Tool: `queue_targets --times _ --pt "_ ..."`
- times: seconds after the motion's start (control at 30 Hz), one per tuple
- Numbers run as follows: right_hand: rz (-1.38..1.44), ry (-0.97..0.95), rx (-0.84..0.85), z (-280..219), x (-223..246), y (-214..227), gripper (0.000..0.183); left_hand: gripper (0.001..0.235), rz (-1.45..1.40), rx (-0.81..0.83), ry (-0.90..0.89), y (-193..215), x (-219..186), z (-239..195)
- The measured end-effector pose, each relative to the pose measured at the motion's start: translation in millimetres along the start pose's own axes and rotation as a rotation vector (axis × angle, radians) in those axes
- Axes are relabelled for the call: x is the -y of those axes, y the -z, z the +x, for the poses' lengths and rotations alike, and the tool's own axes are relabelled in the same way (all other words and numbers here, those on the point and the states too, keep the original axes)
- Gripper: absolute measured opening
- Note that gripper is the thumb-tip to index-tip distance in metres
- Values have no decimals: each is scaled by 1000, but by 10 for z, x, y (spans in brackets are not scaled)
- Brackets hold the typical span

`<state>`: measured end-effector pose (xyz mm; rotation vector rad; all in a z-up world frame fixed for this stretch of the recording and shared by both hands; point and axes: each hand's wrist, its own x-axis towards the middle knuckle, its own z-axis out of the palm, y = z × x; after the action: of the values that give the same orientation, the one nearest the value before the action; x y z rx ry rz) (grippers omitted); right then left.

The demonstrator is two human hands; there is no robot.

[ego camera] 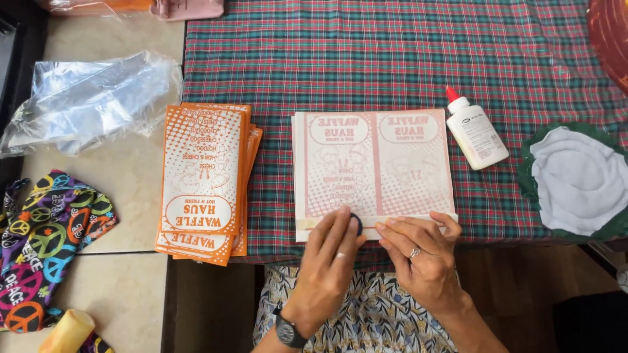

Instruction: Folding and gluing the bottom of paper bags to manually assemble them.

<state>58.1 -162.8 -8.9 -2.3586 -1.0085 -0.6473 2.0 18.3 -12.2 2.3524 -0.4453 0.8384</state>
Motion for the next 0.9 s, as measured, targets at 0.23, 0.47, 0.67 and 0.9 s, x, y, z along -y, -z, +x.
queue_targets --times 0.23,0.47,0.67,0.9 --pt "39 -23 -53 -37 -21 -49 16 27 212 -77 253 375 580 -106" --pt "28 -32 5 25 66 52 14 23 244 196 190 512 519 156" --pt "30 -30 2 0 84 27 10 6 122 286 -151 569 459 104" --pt "-5 -42 31 -17 39 -3 10 18 335 420 -242 558 507 164"
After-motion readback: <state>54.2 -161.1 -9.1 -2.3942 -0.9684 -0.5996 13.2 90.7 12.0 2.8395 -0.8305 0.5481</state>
